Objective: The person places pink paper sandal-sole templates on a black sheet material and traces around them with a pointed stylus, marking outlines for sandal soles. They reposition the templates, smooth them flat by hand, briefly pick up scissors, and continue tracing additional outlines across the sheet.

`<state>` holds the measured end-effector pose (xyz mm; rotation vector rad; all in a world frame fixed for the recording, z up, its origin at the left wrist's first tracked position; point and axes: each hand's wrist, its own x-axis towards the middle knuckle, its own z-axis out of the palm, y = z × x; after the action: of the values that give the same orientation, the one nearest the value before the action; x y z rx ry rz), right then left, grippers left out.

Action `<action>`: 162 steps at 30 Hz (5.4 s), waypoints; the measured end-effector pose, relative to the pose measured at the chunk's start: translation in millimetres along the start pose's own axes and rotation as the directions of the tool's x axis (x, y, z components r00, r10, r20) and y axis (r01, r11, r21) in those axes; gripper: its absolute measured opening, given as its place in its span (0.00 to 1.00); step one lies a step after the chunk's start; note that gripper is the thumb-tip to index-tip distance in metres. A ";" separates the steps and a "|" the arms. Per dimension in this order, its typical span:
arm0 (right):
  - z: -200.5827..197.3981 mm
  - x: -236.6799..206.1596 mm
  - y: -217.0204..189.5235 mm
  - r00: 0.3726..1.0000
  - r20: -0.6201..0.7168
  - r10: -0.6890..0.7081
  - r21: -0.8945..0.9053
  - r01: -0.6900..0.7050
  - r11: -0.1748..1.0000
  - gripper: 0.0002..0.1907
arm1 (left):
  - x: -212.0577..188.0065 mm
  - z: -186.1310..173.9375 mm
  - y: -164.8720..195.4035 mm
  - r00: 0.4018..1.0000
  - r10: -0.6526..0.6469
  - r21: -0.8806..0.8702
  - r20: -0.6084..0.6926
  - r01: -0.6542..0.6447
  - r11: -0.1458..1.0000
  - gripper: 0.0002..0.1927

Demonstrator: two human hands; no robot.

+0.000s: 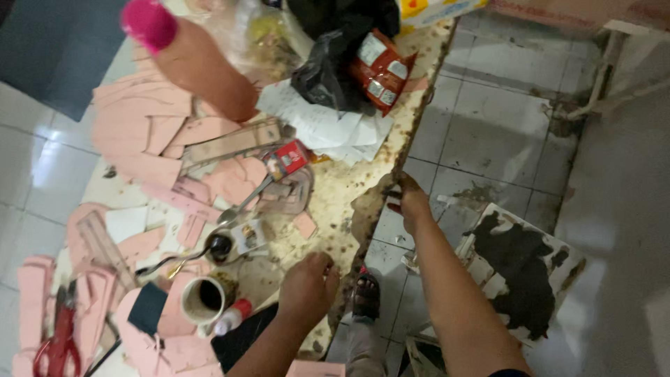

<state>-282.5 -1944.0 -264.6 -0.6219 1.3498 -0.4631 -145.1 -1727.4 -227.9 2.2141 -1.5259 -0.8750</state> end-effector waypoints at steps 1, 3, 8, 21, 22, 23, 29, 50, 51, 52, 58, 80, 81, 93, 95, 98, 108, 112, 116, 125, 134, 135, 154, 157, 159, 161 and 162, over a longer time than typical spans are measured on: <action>-4.3 6.6 -1.4 1.000 0.001 0.005 -0.045 -0.005 0.999 0.28 | 13.3 2.8 1.6 1.000 0.025 0.025 -0.017 -0.025 0.999 0.10; -11.2 20.5 -2.0 0.994 -0.040 -0.097 -0.002 0.097 0.995 0.27 | 33.9 7.6 3.1 0.996 0.074 0.078 -0.056 -0.070 0.994 0.12; -22.1 72.8 -18.6 0.969 -0.107 -0.223 0.158 0.238 0.958 0.24 | 56.0 20.3 1.3 0.998 0.057 0.267 -0.014 -0.051 0.962 0.13; -53.2 162.9 -100.9 0.898 0.040 -0.439 -0.990 0.095 0.105 0.36 | 69.0 42.9 -27.9 0.939 0.302 0.265 -0.162 -0.253 0.930 0.14; -60.6 161.8 -99.4 0.893 0.064 -0.446 -0.996 0.087 0.032 0.34 | 67.3 42.9 -27.2 0.944 0.288 0.273 -0.159 -0.238 0.932 0.15; -67.6 162.1 -98.5 0.896 0.050 -0.441 -0.997 0.069 0.027 0.34 | 66.9 43.3 -25.8 0.946 0.282 0.281 -0.158 -0.231 0.932 0.15; -103.2 170.7 -93.4 0.901 -0.062 -0.430 -0.998 -0.046 0.047 0.32 | 72.7 37.9 -24.2 0.953 0.270 0.270 -0.141 -0.225 0.936 0.15; -82.2 132.2 -51.5 0.899 0.294 -0.326 -0.952 0.246 -0.180 0.14 | 70.6 40.8 -23.8 0.947 0.278 0.271 -0.160 -0.229 0.935 0.14; -73.1 135.5 -47.7 0.916 0.280 -0.289 -0.933 0.189 -0.305 0.15 | 70.8 41.0 -24.4 0.946 0.280 0.276 -0.162 -0.229 0.933 0.14; -65.9 137.9 -44.3 0.932 0.258 -0.253 -0.896 0.133 -0.423 0.16 | 70.9 41.7 -24.7 0.948 0.275 0.278 -0.160 -0.225 0.934 0.14; -63.3 131.0 -54.7 0.921 0.373 -0.117 -0.722 0.209 -0.659 0.17 | 70.7 40.8 -29.3 0.952 0.268 0.235 -0.146 -0.230 0.944 0.13; -52.8 112.4 -69.5 0.937 0.346 0.054 -0.564 0.253 -0.786 0.19 | 65.9 30.3 -40.8 0.887 0.377 0.203 -0.264 -0.332 0.921 0.10; -53.7 112.4 -68.9 0.939 0.340 0.050 -0.580 0.251 -0.775 0.19 | 65.6 30.2 -41.1 0.884 0.383 0.216 -0.267 -0.332 0.918 0.10; -55.9 113.6 -72.3 0.942 0.320 0.104 -0.522 0.267 -0.810 0.17 | 65.9 24.9 -42.7 0.926 0.333 0.151 -0.180 -0.308 0.939 0.13; -54.7 109.3 -70.6 0.938 0.338 0.077 -0.485 0.244 -0.840 0.17 | 66.0 22.1 -43.0 0.921 0.345 0.145 -0.179 -0.322 0.935 0.12; -56.6 109.6 -70.3 0.943 0.275 0.187 -0.456 0.299 -0.838 0.17 | 65.4 20.2 -41.3 0.912 0.359 0.163 -0.197 -0.330 0.930 0.12; -66.9 114.7 -64.4 0.976 0.185 0.116 -0.764 0.217 -0.607 0.19 | 66.6 19.4 -40.1 0.888 0.395 0.169 -0.234 -0.363 0.916 0.13; -69.1 106.9 -62.1 0.953 0.267 0.143 -0.638 0.286 -0.715 0.20 | 64.6 20.2 -40.1 0.910 0.355 0.168 -0.217 -0.323 0.931 0.11; -71.5 100.0 -69.6 1.000 -0.003 0.015 -0.986 0.000 -0.166 0.19 | 63.4 21.6 -41.3 0.917 0.352 0.165 -0.187 -0.324 0.932 0.10; -86.5 105.2 -75.1 0.969 -0.018 0.245 -0.697 0.163 -0.699 0.16 | 62.5 17.9 -38.5 0.917 0.350 0.114 -0.192 -0.333 0.936 0.12; -141.4 72.4 -72.1 0.702 -0.345 -0.623 -0.861 0.028 0.508 0.15 | 62.1 13.2 -35.4 0.899 0.384 0.118 -0.210 -0.367 0.923 0.11; -136.3 69.3 -67.4 0.702 -0.380 -0.603 -0.819 0.049 0.572 0.16 | 60.7 12.1 -33.7 0.892 0.393 0.134 -0.223 -0.371 0.919 0.11; 9.2 20.0 -68.7 0.866 -0.152 -0.476 -0.284 0.423 0.860 0.14 | -10.0 -34.2 -34.5 0.986 -0.046 -0.124 -0.162 0.026 0.992 0.06; 31.3 15.7 -62.7 0.854 -0.138 -0.501 -0.199 0.472 0.859 0.14 | -17.6 -35.2 -46.8 0.976 0.039 0.071 -0.215 -0.024 0.997 0.09; 36.4 13.5 -60.6 0.859 -0.161 -0.486 -0.225 0.447 0.866 0.14 | -23.3 -35.4 -52.9 0.949 0.130 0.229 -0.286 -0.064 0.971 0.13; 42.5 6.8 -57.6 0.808 -0.216 -0.549 -0.350 0.461 0.816 0.12 | -25.1 -38.9 -55.0 0.918 0.170 0.234 -0.359 -0.088 0.968 0.15; 41.9 2.6 -55.2 0.745 -0.249 -0.619 -0.456 0.474 0.753 0.12 | -26.6 -41.3 -55.4 0.899 0.191 0.239 -0.394 -0.100 0.966 0.15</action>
<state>-238.3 -1981.2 -226.2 -1.3284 1.6357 -0.8681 -84.8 -1685.2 -219.7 2.2044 -1.6007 -0.1779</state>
